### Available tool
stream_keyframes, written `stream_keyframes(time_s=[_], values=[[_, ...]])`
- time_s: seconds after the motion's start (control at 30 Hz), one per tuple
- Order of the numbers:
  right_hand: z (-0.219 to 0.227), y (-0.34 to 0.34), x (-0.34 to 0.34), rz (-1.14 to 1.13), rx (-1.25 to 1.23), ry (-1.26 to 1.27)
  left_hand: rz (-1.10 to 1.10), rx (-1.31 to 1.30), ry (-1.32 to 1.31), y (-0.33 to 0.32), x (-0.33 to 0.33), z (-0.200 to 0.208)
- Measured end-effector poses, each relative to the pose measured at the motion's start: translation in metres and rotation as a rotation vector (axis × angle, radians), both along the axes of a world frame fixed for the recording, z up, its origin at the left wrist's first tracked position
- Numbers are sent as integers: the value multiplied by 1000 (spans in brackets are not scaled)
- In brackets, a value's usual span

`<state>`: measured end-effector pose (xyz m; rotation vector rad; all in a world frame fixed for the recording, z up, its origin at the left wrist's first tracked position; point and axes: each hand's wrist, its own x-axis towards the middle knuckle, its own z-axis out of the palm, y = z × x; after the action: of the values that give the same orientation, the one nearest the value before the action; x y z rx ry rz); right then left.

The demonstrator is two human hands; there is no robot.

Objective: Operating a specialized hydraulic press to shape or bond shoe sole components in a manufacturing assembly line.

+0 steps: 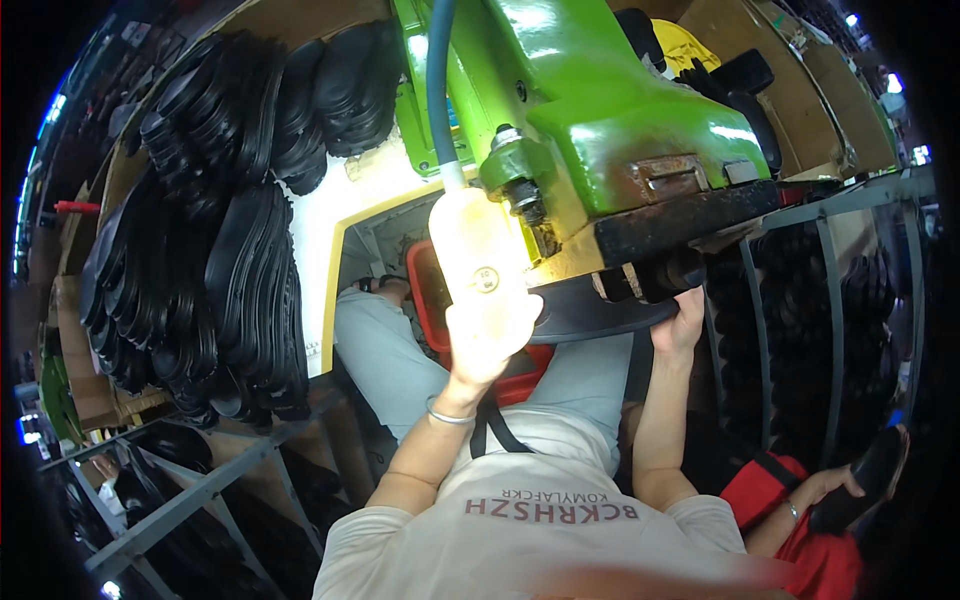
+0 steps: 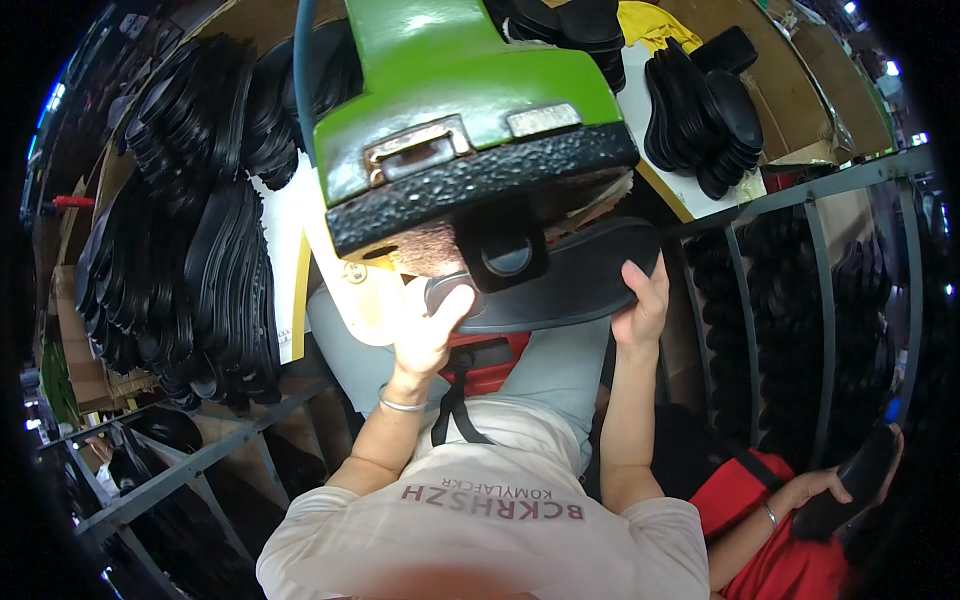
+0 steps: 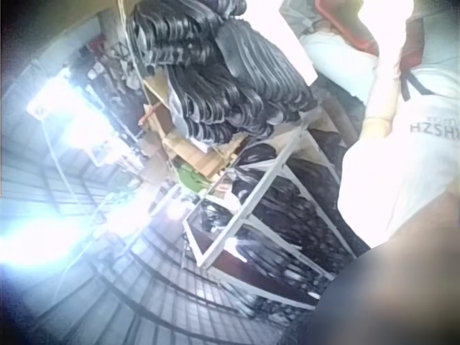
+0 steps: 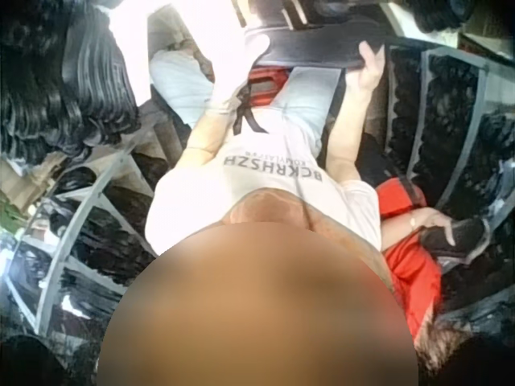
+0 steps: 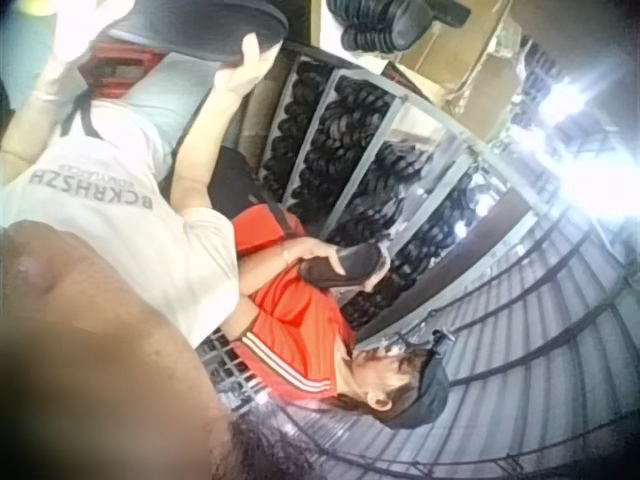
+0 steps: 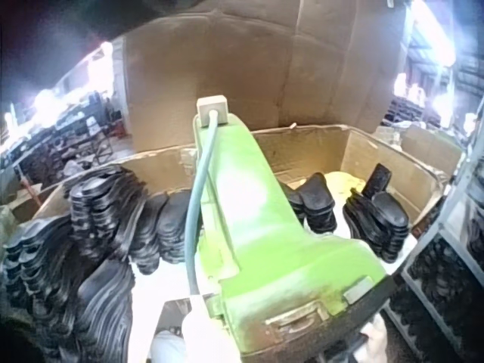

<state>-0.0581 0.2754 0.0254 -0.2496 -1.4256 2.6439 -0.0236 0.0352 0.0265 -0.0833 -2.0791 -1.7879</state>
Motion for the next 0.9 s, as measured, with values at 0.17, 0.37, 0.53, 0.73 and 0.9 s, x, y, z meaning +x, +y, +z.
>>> stream_keyframes(time_s=[0.17, 0.37, 0.53, 0.73, 0.9], values=[[-12, -27, -12, 92, -114, -15, -86, 380, -46, -37, 9, -1], [-30, -20, -11, 134, -83, 181, -33, 225, -141, -39, 17, -10], [-15, 25, -40, -45, -125, 188, -218, 293, -106, 17, -5, -20], [-5, 24, -52, -46, -87, 235, -28, -124, 23, 25, -15, -6], [-30, 6, -45, 3, -143, 183, -154, 35, -60, -20, 0, -13]])
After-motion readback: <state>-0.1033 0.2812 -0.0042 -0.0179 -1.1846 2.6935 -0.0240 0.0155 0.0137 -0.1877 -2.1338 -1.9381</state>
